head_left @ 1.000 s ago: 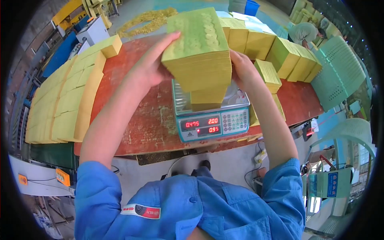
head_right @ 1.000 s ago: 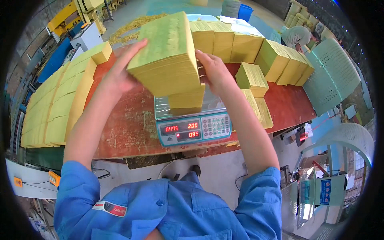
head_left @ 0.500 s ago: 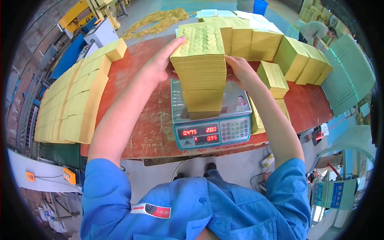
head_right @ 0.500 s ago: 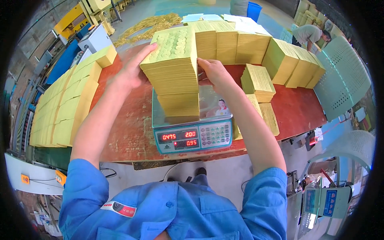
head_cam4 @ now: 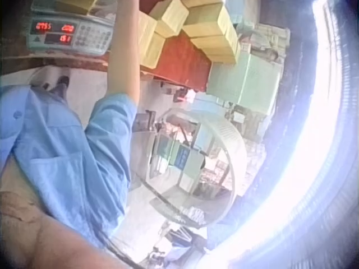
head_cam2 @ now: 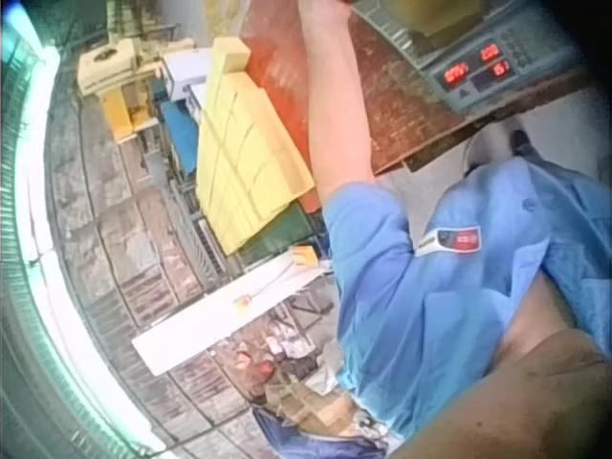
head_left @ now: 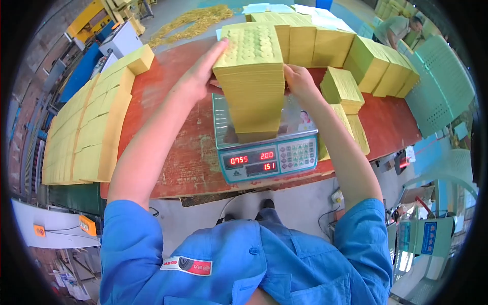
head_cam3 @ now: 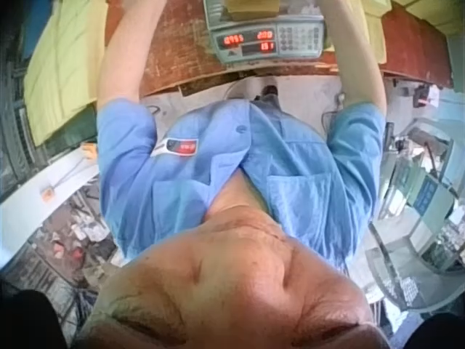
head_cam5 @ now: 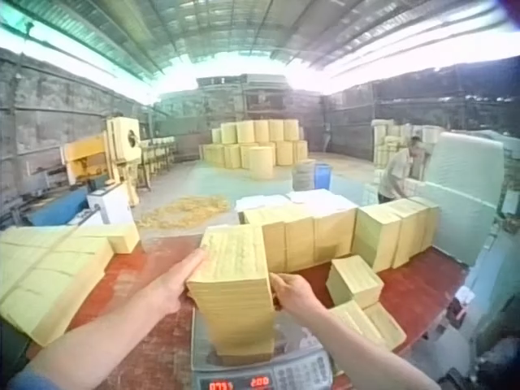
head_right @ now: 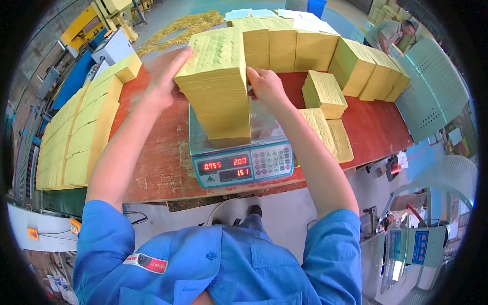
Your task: Weighing stacks of paper on a digital scale and organizing them into groups.
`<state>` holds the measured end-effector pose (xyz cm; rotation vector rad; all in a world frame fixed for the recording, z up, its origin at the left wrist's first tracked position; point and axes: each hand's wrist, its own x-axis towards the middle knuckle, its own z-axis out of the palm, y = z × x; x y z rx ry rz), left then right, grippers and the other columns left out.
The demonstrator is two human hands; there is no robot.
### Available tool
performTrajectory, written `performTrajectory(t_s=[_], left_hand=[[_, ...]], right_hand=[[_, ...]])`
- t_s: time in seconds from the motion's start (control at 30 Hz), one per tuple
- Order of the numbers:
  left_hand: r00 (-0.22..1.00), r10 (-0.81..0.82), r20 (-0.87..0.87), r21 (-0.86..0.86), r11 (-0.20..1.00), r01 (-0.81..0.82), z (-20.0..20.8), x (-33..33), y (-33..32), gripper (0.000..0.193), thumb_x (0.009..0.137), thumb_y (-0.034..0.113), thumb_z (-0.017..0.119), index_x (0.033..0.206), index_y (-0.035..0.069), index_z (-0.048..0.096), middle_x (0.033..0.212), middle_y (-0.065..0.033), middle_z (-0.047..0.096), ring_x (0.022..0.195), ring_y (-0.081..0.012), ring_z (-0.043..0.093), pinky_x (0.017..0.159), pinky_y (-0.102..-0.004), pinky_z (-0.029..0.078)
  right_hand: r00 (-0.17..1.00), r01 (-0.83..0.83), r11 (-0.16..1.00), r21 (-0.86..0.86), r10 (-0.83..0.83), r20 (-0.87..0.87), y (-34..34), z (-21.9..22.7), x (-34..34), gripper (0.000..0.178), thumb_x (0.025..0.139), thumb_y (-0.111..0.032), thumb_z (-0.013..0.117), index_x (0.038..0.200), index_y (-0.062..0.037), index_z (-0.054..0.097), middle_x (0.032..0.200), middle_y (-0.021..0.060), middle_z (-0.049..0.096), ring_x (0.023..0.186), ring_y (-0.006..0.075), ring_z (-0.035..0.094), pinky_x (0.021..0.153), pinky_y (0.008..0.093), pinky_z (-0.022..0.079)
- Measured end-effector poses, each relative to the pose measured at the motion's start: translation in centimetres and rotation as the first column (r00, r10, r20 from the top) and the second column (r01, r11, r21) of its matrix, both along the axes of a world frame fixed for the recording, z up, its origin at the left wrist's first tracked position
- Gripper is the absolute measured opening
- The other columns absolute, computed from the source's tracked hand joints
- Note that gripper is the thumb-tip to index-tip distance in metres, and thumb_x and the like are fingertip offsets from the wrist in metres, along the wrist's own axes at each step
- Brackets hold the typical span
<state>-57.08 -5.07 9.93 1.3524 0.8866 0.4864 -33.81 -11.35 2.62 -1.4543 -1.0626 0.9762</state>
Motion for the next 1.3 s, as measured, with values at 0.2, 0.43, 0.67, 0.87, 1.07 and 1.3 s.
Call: performTrajectory(t_s=[0.2,0.43,0.67,0.87,1.07,1.3], left_hand=[[0.957,0.244,0.156,0.061,0.965,-0.256,-6.1,-0.2,2.5,0.078,0.096,0.071,0.025,0.133,0.010,0.056,0.120,-0.0083,0.062,0.118,-0.0194,0.053,0.109,-0.0435,0.026],[0.732,0.308,0.607,-0.108,0.945,-0.309,-12.7,4.2,-1.2,0.062,0.099,0.052,0.046,0.142,0.008,0.044,0.126,-0.0082,0.058,0.117,-0.0184,0.055,0.100,-0.0350,0.044],[0.681,0.431,0.592,-0.242,0.901,-0.360,-11.4,4.7,-1.2,0.055,0.099,0.048,0.049,0.137,0.008,0.048,0.125,-0.0068,0.058,0.109,-0.0167,0.059,0.088,-0.0309,0.050],[0.654,0.509,0.560,-0.126,0.832,-0.540,-11.5,-0.2,-5.1,0.073,0.098,0.060,0.042,0.144,0.003,0.037,0.143,-0.0167,0.044,0.123,-0.0251,0.052,0.098,-0.0426,0.044],[0.643,0.610,0.463,-0.246,0.785,-0.568,-11.4,-11.3,-14.2,0.069,0.100,0.054,0.042,0.141,-0.001,0.039,0.139,-0.0211,0.049,0.122,-0.0322,0.054,0.101,-0.0459,0.044],[0.597,0.723,0.348,-0.393,0.690,-0.608,-13.5,-17.6,-19.2,0.059,0.102,0.046,0.042,0.138,0.000,0.042,0.137,-0.0203,0.052,0.120,-0.0281,0.055,0.101,-0.0433,0.044]], right_hand=[[0.985,0.142,0.958,0.248,-0.112,-0.130,0.7,-4.6,0.5,0.051,0.100,-0.045,0.048,0.125,-0.0042,0.064,0.115,0.0064,0.067,0.098,0.0145,0.060,0.078,0.0275,0.047],[0.921,0.135,0.990,0.029,-0.115,-0.373,3.1,-4.5,-2.4,0.063,0.102,-0.055,0.035,0.149,-0.0134,0.041,0.141,0.0071,0.052,0.123,0.0190,0.053,0.093,0.0315,0.048],[0.879,-0.069,0.996,0.060,0.089,-0.469,3.2,-3.0,-1.8,0.062,0.102,-0.052,0.035,0.149,-0.0125,0.039,0.142,0.0106,0.051,0.126,0.0206,0.051,0.102,0.0356,0.044],[0.848,0.168,0.955,0.244,-0.014,-0.530,0.4,-5.4,2.5,0.058,0.103,-0.044,0.038,0.141,-0.0009,0.045,0.137,0.0150,0.055,0.124,0.0264,0.052,0.101,0.0398,0.041],[0.823,0.152,0.960,0.236,0.009,-0.568,-13.7,-5.2,2.3,0.049,0.105,-0.035,0.038,0.135,0.0013,0.048,0.124,0.0152,0.062,0.110,0.0251,0.061,0.094,0.0378,0.045],[0.748,0.185,0.981,0.048,-0.109,-0.655,-22.5,-10.1,-0.7,0.046,0.104,-0.033,0.040,0.132,0.0010,0.051,0.113,0.0128,0.065,0.099,0.0236,0.063,0.085,0.0367,0.049]])
